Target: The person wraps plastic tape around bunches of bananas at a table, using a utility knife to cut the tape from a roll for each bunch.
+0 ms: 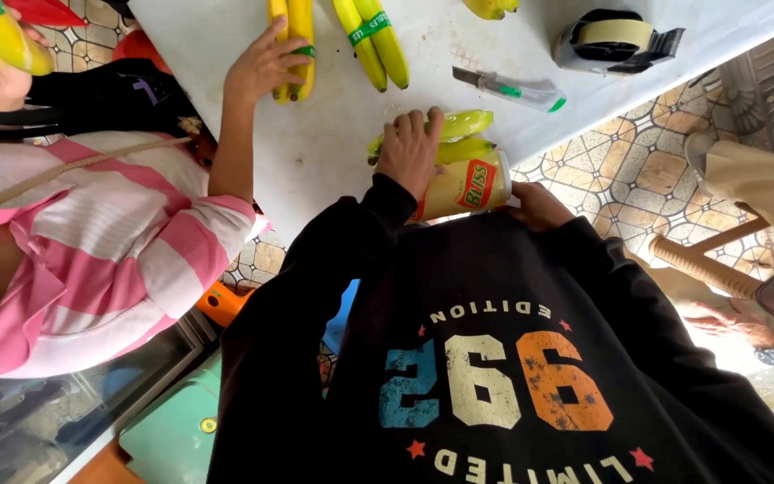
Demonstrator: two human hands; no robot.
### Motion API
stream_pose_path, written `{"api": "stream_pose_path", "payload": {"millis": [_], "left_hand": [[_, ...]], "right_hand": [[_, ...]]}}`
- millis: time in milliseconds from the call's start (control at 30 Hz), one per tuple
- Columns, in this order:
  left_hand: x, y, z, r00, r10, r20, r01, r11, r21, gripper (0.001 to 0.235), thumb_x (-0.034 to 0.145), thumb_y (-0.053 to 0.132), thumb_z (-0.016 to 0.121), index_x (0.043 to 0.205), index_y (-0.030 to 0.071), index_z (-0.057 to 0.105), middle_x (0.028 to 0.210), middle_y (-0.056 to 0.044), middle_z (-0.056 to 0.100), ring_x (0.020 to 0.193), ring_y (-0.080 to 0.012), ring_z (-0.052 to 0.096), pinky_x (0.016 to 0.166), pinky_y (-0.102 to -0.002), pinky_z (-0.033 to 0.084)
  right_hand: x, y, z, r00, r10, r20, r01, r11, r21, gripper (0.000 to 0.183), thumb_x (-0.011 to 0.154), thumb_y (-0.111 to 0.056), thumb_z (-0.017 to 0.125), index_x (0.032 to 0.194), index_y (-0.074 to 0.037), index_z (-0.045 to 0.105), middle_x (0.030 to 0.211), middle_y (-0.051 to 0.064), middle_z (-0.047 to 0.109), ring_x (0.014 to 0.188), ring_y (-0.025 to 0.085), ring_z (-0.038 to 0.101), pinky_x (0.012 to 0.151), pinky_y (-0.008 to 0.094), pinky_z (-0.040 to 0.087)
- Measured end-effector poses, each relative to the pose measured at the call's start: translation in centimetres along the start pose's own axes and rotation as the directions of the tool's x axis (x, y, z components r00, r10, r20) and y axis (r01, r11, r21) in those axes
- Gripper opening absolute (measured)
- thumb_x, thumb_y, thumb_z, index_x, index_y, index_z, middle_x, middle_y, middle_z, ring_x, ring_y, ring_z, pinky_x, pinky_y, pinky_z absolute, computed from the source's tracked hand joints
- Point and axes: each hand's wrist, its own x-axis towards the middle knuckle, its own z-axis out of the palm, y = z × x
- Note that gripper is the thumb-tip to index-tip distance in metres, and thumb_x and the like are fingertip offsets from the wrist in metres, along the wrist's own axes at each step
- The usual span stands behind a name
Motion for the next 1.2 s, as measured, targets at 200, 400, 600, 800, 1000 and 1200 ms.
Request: {"api": "stream_pose_path", "payload": {"millis": [200, 400, 600, 800, 1000, 1200], "left_hand": [[-0.5, 0.7, -0.6, 0.999, -0.014, -0.050, 0.019, 0.993, 0.117, 0.101, 0.067, 0.083, 0.077, 0.130, 0.011, 0.045, 0.101, -0.011, 0.061, 0.096, -0.0244, 0.065, 0.089, -0.038, 0.055], [-0.9, 1.5, 0.5, 0.998, -0.039, -0.054, 0.045, 0.993, 0.112, 0.103, 0.067, 0.084, 0.075, 0.133, 0.011, 0.045, 0.105, -0.012, 0.061, 0.101, -0.0265, 0.065, 0.091, -0.041, 0.054], [-1.2, 1.2, 0.0, 0.998, -0.032, -0.046, 0.038, 0.990, 0.133, 0.099, 0.071, 0.085, 0.072, 0.133, 0.012, 0.045, 0.106, -0.011, 0.059, 0.100, -0.0243, 0.065, 0.092, -0.039, 0.054], [-1.1, 0.9, -0.6, 1.000, -0.012, -0.022, 0.015, 0.990, 0.137, 0.098, 0.073, 0.085, 0.072, 0.134, 0.013, 0.044, 0.106, -0.010, 0.058, 0.100, -0.0226, 0.065, 0.092, -0.038, 0.055], [-1.1, 0.9, 1.3, 1.000, -0.014, 0.009, 0.013, 0.998, 0.063, 0.104, 0.062, 0.074, 0.086, 0.135, 0.013, 0.043, 0.106, -0.012, 0.060, 0.102, -0.0284, 0.065, 0.092, -0.043, 0.054], [-0.6, 0.7, 1.1, 1.000, -0.017, 0.013, 0.016, 0.998, 0.065, 0.107, 0.057, 0.075, 0.088, 0.133, 0.014, 0.045, 0.104, -0.010, 0.061, 0.099, -0.0274, 0.066, 0.090, -0.042, 0.055]], "right_hand": [[-1.0, -3.2, -4.7, 0.999, -0.008, 0.046, 0.004, 0.996, 0.089, 0.041, 0.087, -0.021, 0.069, 0.122, -0.002, 0.067, 0.113, 0.027, 0.073, 0.114, 0.055, 0.063, 0.098, 0.068, 0.049], [4.0, -3.8, -6.4, 0.866, -0.224, -0.447, 0.312, 0.941, 0.134, 0.044, 0.092, -0.006, 0.079, 0.133, -0.002, 0.064, 0.129, 0.017, 0.066, 0.124, 0.041, 0.061, 0.102, 0.048, 0.054], [7.4, -5.7, -5.8, 0.879, -0.241, -0.411, 0.384, 0.869, 0.312, 0.024, 0.095, 0.004, 0.074, 0.118, 0.003, 0.071, 0.104, 0.018, 0.075, 0.105, 0.034, 0.072, 0.095, 0.046, 0.057], [9.0, -1.4, -3.6, 0.835, -0.189, -0.517, 0.365, 0.893, 0.264, 0.006, 0.100, 0.000, 0.076, 0.105, -0.004, 0.077, 0.084, 0.010, 0.076, 0.083, 0.018, 0.074, 0.077, 0.035, 0.059], [7.7, -3.5, -4.4, 0.814, -0.121, -0.567, 0.339, 0.893, 0.296, 0.005, 0.098, 0.000, 0.078, 0.102, -0.005, 0.079, 0.081, 0.007, 0.076, 0.084, 0.013, 0.073, 0.079, 0.030, 0.058], [6.3, -4.2, -4.5, 0.787, -0.111, -0.607, 0.318, 0.916, 0.244, 0.005, 0.100, -0.001, 0.078, 0.101, -0.006, 0.079, 0.083, 0.008, 0.077, 0.089, 0.020, 0.076, 0.082, 0.034, 0.059]]}}
